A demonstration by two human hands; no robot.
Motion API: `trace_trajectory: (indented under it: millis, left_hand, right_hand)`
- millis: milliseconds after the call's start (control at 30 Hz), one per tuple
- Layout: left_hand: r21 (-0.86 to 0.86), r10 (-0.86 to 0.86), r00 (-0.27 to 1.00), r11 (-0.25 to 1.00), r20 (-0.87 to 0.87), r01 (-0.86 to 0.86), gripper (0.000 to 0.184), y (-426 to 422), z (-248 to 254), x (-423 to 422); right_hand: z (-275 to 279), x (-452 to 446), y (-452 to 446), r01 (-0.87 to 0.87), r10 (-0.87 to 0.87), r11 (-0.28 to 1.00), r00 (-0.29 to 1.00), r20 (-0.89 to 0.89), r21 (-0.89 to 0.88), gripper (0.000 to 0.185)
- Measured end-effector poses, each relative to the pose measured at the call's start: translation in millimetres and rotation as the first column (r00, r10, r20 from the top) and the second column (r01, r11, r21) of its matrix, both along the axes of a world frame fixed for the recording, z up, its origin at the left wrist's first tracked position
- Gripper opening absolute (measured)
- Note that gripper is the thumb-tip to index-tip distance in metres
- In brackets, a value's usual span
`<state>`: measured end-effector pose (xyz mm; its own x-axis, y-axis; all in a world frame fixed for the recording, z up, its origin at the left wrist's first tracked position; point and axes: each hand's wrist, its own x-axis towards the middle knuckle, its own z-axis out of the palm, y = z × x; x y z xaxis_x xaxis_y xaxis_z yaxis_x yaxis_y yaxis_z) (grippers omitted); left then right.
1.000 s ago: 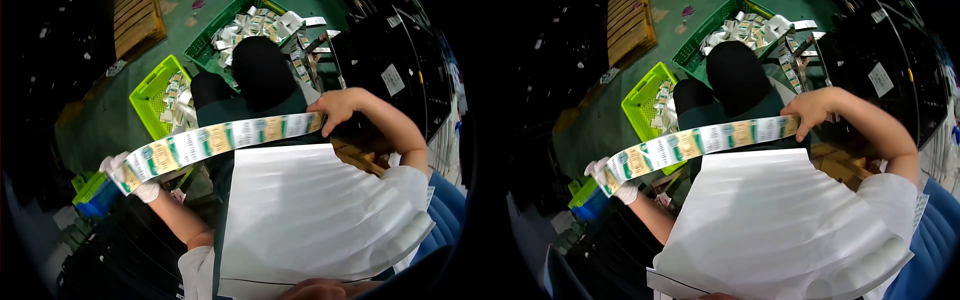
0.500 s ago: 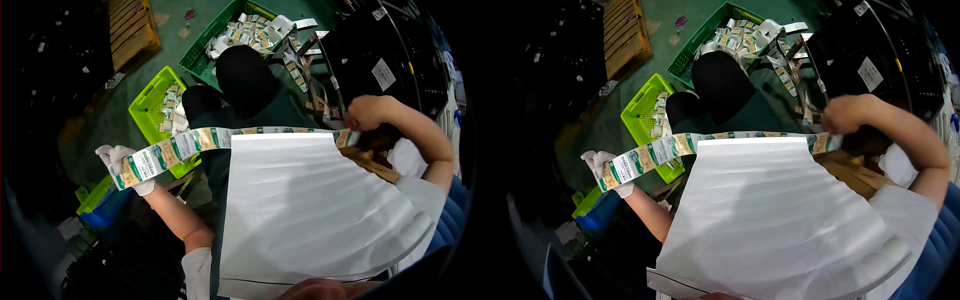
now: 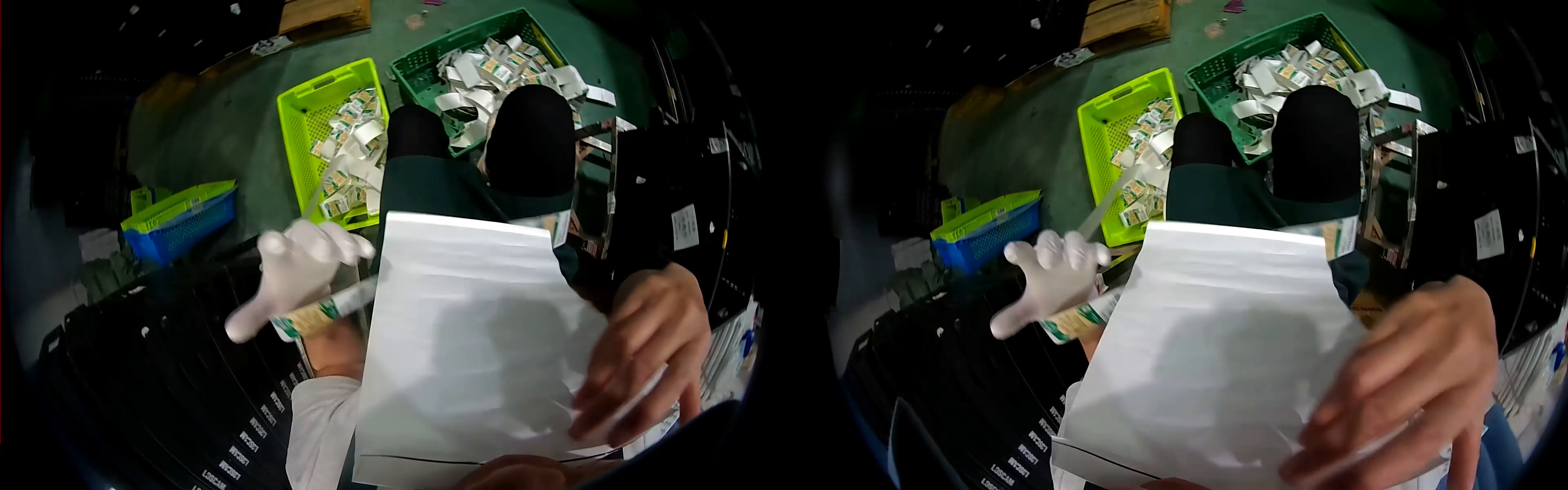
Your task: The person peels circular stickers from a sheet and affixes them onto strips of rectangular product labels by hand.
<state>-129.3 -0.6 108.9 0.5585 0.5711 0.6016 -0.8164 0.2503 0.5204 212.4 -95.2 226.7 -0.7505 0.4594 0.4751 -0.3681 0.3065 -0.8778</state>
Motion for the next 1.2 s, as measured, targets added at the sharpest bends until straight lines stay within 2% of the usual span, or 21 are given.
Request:
trace_trajectory:
  millis: [33,67,100,133,167,200,233,267,300,333,367,400,467,533,600,633,667,900,1033,1100,1200]
  left_hand:
    - [0.115,-0.018,1.000,0.993,0.017,0.016,0.105,-1,8,10]
    - [0.085,0.018,1.000,0.996,-0.001,-0.018,0.099,-13,21,16]
    - [0.242,0.001,0.991,0.970,-0.133,0.031,0.099,-12,33,12]
    - [0.288,0.034,0.988,0.958,-0.152,0.011,0.096,-11,32,11]
    - [0.333,0.068,0.983,0.943,-0.169,-0.008,0.094,-9,31,11]
    - [0.278,0.143,0.987,0.953,-0.073,-0.118,0.090,-4,12,14]
    - [0.205,0.219,0.975,0.954,0.019,-0.218,0.088,-1,-6,19]
    - [0.063,0.377,0.918,0.926,-0.124,-0.372,0.089,-1,12,23]
    - [-0.066,0.469,0.834,0.860,-0.290,-0.506,0.090,-1,31,27]
    - [0.109,0.636,0.655,0.746,-0.408,-0.656,0.084,8,31,26]
    - [0.295,0.742,0.492,0.647,-0.456,-0.703,0.080,9,34,34]
    - [0.478,0.831,0.307,0.526,-0.463,-0.704,0.076,8,38,42]
    - [0.816,0.913,0.236,0.405,-0.334,-0.412,0.057,10,44,54]
    - [0.949,0.961,0.119,0.269,-0.251,-0.167,0.048,12,48,80]
    - [0.958,0.963,0.120,0.256,-0.241,-0.128,0.043,23,25,94]
    - [0.929,0.938,0.131,0.339,-0.321,-0.152,0.036,25,20,95]
    - [0.787,0.841,0.134,0.538,-0.524,-0.300,0.030,24,9,96]
    - [0.440,0.525,0.260,0.838,-0.811,-0.322,0.012,15,4,99]
    - [0.641,0.703,0.241,0.710,-0.669,-0.291,0.008,21,-7,92]
    - [0.570,0.627,0.224,0.775,-0.746,-0.273,0.009,18,-4,87]
    - [0.504,0.560,0.192,0.819,-0.806,-0.273,0.010,18,-7,82]
  right_hand:
    - [0,3,-1,0.025,-0.025,0.999,1.000,-0.005,0.043,0.036]
    - [0,6,-1,0.052,-0.051,0.995,0.999,-0.012,0.084,0.035]
    - [-4,4,0,0.130,-0.124,0.969,0.991,-0.038,0.210,0.036]
    - [-5,4,-1,0.233,-0.229,0.934,0.972,-0.045,0.273,0.032]
    - [-9,0,-7,0.456,-0.465,0.837,0.884,-0.046,0.302,0.028]
    - [-15,-7,-17,0.726,-0.758,0.628,0.653,0.006,0.280,0.025]
    - [-24,-19,-21,0.898,-0.928,0.371,0.351,0.124,0.235,0.021]
    - [-35,-24,-8,0.964,-0.957,0.178,0.122,0.264,0.198,0.018]
    - [-33,-14,12,0.942,-0.846,0.285,0.160,0.509,0.177,0.017]
    - [-57,-5,25,0.956,-0.841,0.261,0.155,0.518,0.137,0.016]
    - [-73,-3,34,0.965,-0.849,0.225,0.125,0.514,0.136,0.017]
    - [-81,-2,38,0.958,-0.821,0.270,0.179,0.543,0.092,0.018]
    - [-85,-12,46,0.934,-0.774,0.356,0.281,0.567,0.023,0.018]
    - [-89,-25,51,0.918,-0.766,0.392,0.363,0.531,-0.063,0.017]
    - [-88,-29,52,0.900,-0.756,0.408,0.426,0.497,-0.151,0.016]
    - [-88,-28,54,0.892,-0.761,0.414,0.450,0.468,-0.184,0.016]
    - [-89,-26,56,0.883,-0.768,0.417,0.468,0.438,-0.214,0.015]
    - [-98,-16,48,0.840,-0.751,0.409,0.532,0.390,-0.357,0.014]
    - [-103,-11,44,0.882,-0.764,0.384,0.469,0.442,-0.273,0.015]
    - [-105,-15,43,0.897,-0.792,0.362,0.439,0.424,-0.254,0.022]
    - [-115,-18,47,0.894,-0.951,0.309,0.302,0.072,0.326,0.023]
